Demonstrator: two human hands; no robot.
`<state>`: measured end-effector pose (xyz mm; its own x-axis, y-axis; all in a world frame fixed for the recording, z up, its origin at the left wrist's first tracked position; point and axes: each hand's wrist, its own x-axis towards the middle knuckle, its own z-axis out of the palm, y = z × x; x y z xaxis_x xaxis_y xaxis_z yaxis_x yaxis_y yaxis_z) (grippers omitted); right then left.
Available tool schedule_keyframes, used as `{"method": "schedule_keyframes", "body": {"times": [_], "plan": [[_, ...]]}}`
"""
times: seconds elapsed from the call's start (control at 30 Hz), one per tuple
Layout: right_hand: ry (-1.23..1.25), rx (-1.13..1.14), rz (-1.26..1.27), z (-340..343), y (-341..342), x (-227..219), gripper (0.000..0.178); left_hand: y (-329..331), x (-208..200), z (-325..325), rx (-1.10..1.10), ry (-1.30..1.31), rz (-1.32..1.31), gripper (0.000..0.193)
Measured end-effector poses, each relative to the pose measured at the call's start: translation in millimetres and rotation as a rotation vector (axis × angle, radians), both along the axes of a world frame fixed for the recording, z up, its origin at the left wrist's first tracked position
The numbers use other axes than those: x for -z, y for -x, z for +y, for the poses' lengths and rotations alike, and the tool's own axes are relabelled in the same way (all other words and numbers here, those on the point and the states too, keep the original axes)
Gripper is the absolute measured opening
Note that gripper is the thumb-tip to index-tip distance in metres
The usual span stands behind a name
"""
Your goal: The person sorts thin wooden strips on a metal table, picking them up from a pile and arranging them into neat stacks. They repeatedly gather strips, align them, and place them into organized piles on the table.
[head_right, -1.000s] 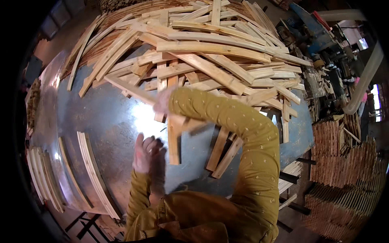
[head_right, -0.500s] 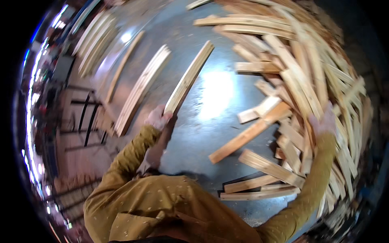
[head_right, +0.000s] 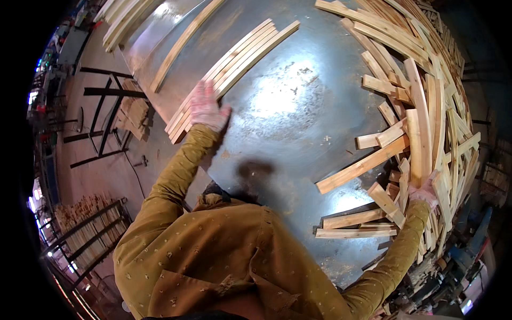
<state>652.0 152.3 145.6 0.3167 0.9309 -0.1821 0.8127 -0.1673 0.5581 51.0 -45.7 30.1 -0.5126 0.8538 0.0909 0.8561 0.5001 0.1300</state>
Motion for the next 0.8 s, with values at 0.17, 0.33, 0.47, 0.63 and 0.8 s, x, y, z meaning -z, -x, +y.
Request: {"method": "schedule_keyframes", "body": {"times": [0.17,0.33,0.47,0.63,0.8], "plan": [[0.018,-0.069,0.664,-19.2,70.7,-10.9,0.051,-102.7,4.2,-12.4,0.19,-0.071,-1.616,0.071],[0.171,-0.074,1.22,-96.4,212.9,-20.0,0.047,-181.1,-11.7,21.0,0.057,0.056,-2.473,0.077],[-0.615,-0.973,0.763,-55.8,161.8,-30.9,0.061,-164.5,-18.3,36.8,-0.286,0.138,-2.768,0.061],[-0.138,-0.16,0.214,26.9,-10.3,-3.1,0.104,-130.2,-0.3,29.8,-0.049,0.296,-2.78,0.052],[-0.075,-0.242,0.224,47.2,0.9,5.7,0.055,-94.5,-23.3,-3.8,0.0,0.298,-1.064,0.049]]}}
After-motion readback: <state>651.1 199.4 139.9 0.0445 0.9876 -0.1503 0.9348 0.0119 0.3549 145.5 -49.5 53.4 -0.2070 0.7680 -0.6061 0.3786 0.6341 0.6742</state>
